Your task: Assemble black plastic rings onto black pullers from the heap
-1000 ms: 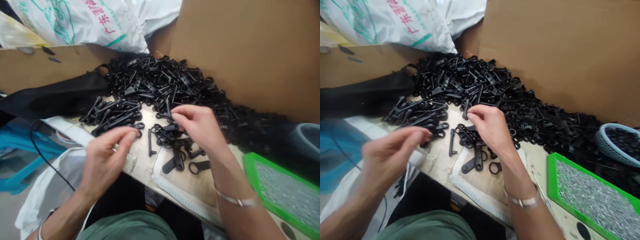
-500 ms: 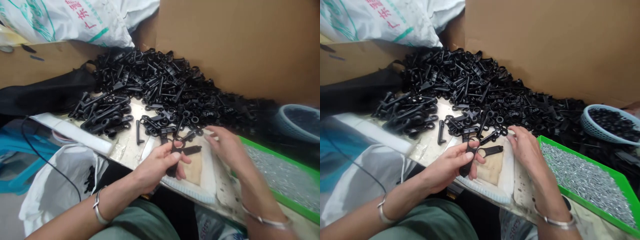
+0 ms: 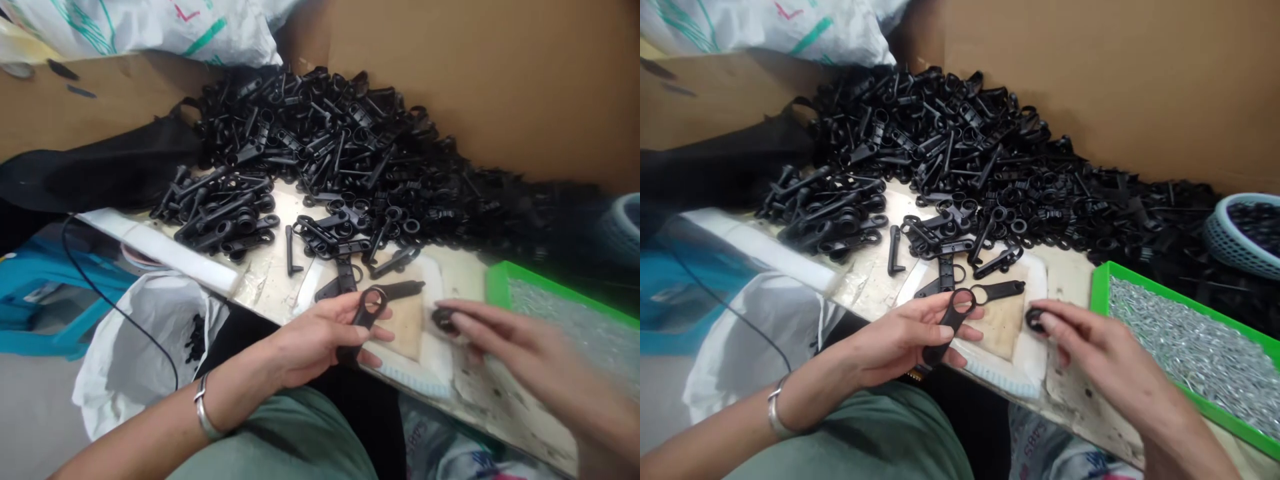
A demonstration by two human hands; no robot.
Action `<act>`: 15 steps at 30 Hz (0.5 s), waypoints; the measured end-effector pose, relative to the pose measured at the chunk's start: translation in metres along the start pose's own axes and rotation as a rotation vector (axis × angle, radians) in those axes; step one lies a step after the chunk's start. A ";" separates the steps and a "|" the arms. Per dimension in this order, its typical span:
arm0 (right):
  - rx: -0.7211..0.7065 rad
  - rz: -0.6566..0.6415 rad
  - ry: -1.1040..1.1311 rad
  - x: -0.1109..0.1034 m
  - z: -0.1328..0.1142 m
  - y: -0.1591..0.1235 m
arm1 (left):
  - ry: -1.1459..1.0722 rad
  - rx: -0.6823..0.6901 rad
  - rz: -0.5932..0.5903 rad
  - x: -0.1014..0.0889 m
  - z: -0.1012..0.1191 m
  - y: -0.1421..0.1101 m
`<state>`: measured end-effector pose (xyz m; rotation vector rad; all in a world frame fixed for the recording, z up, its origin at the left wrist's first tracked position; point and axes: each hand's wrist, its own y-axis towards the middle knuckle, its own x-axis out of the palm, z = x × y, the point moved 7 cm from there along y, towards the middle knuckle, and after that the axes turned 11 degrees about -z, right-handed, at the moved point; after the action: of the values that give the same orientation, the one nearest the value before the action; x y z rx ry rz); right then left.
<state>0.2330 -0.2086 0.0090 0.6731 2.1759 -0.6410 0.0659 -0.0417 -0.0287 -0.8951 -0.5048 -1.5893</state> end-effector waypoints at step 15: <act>-0.354 0.177 -0.335 0.029 -0.044 -0.028 | 0.034 -0.032 0.014 0.003 -0.011 -0.009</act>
<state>0.1763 -0.1941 0.0185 0.5184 1.8302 -0.2431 0.0543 -0.0501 -0.0322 -0.8919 -0.4489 -1.6009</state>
